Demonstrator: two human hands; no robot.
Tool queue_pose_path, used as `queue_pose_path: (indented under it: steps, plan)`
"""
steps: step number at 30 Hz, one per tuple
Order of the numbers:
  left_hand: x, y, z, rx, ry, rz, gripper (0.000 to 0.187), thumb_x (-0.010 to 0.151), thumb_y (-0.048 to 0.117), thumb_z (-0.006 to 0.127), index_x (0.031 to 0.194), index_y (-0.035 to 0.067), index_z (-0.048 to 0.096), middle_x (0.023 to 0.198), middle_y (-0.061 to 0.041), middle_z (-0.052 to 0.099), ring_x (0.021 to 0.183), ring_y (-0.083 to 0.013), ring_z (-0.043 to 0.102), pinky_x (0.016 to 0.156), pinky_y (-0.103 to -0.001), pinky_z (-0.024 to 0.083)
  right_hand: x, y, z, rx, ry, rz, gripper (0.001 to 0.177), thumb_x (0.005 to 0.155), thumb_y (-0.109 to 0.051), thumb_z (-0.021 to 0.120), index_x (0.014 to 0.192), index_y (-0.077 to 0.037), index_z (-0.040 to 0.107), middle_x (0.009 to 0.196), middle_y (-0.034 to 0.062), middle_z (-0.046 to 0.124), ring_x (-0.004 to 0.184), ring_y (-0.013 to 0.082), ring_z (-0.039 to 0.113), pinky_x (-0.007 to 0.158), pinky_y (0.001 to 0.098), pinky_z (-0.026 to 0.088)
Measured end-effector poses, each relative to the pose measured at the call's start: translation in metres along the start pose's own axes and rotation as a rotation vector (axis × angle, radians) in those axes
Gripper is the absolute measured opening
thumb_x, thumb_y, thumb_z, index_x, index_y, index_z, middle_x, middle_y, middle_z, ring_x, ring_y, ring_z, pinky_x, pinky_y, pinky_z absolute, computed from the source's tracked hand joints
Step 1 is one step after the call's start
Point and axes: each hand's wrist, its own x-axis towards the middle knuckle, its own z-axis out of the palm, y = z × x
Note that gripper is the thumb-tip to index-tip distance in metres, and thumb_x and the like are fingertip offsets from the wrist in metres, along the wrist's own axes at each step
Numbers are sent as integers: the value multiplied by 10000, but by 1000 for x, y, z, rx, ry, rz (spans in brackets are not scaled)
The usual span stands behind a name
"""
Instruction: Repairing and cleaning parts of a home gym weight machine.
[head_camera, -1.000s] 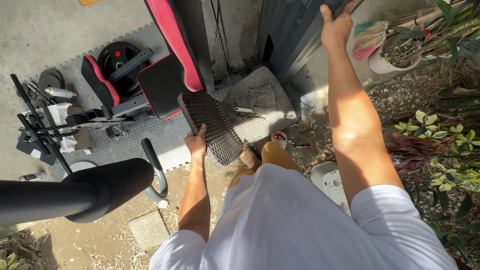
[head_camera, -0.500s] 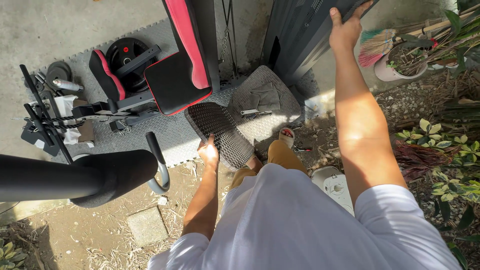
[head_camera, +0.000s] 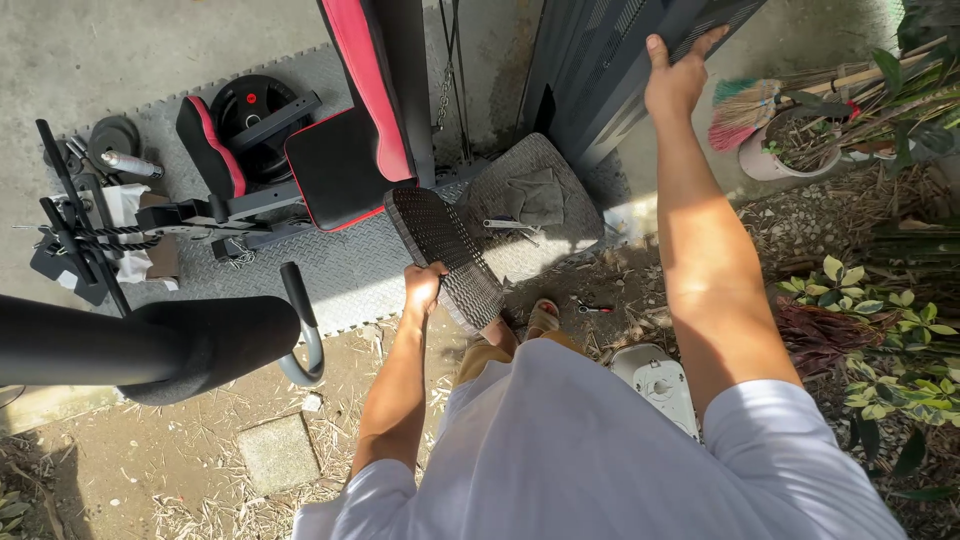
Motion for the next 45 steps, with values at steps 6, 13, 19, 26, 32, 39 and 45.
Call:
queue_pose_path:
  steps: [6, 13, 19, 26, 32, 39, 45]
  plan:
    - [47, -9, -22, -125, -117, 87, 64, 761, -98, 671, 699, -94, 656, 676, -103, 627, 529, -210, 555, 483, -355, 444, -4, 3, 1, -7, 20, -25, 1159, 1044, -500, 823, 1612, -19, -65, 1311, 319, 668, 1231, 469, 641, 1059, 452, 504]
    - [55, 3, -48, -202, -85, 4, 138, 671, -71, 668, 806, -49, 686, 759, -93, 686, 636, -237, 638, 590, -362, 552, -11, -2, -5, 26, 38, -1, 1148, 1014, -507, 839, 1626, -30, -7, 1314, 296, 685, 1235, 440, 662, 1062, 439, 520]
    - [63, -6, -57, 191, 189, 136, 200, 721, 84, 780, 840, -58, 706, 795, -102, 704, 729, -198, 583, 708, -371, 486, -10, 11, -9, 181, 86, -96, 1092, 1036, -446, 893, 1633, -38, 75, 1466, 281, 615, 1307, 372, 654, 1118, 409, 539]
    - [55, 7, -52, 185, 290, 135, 346, 823, 320, 803, 843, -22, 756, 707, -50, 650, 656, -138, 511, 642, -331, 440, -4, -16, -29, 303, 192, -256, 997, 1038, -347, 894, 1645, -49, 161, 1624, 234, 468, 1456, 349, 528, 1192, 410, 472]
    - [43, 7, -63, 191, 307, 204, 435, 841, 396, 814, 967, -18, 773, 736, -25, 685, 670, -112, 526, 661, -299, 449, -14, -41, -32, 123, 160, -208, 955, 964, -416, 882, 1626, -55, 296, 1640, 169, 495, 1404, 377, 553, 1207, 411, 469]
    - [39, 8, -64, 203, 284, 254, 469, 848, 349, 819, 1133, -20, 768, 911, -61, 773, 801, -120, 648, 776, -269, 508, -27, -68, -8, -40, 213, -266, 865, 1124, -394, 707, 1660, -10, 147, 1720, 294, 148, 1562, 491, 303, 1290, 463, 372]
    - [33, -5, -77, 164, 301, 229, 575, 856, 349, 839, 1275, -15, 693, 859, -33, 745, 758, -81, 626, 756, -236, 504, -31, -75, -12, 37, 207, -330, 852, 1151, -359, 764, 1658, -27, 166, 1721, 284, 142, 1597, 492, 230, 1324, 484, 320]
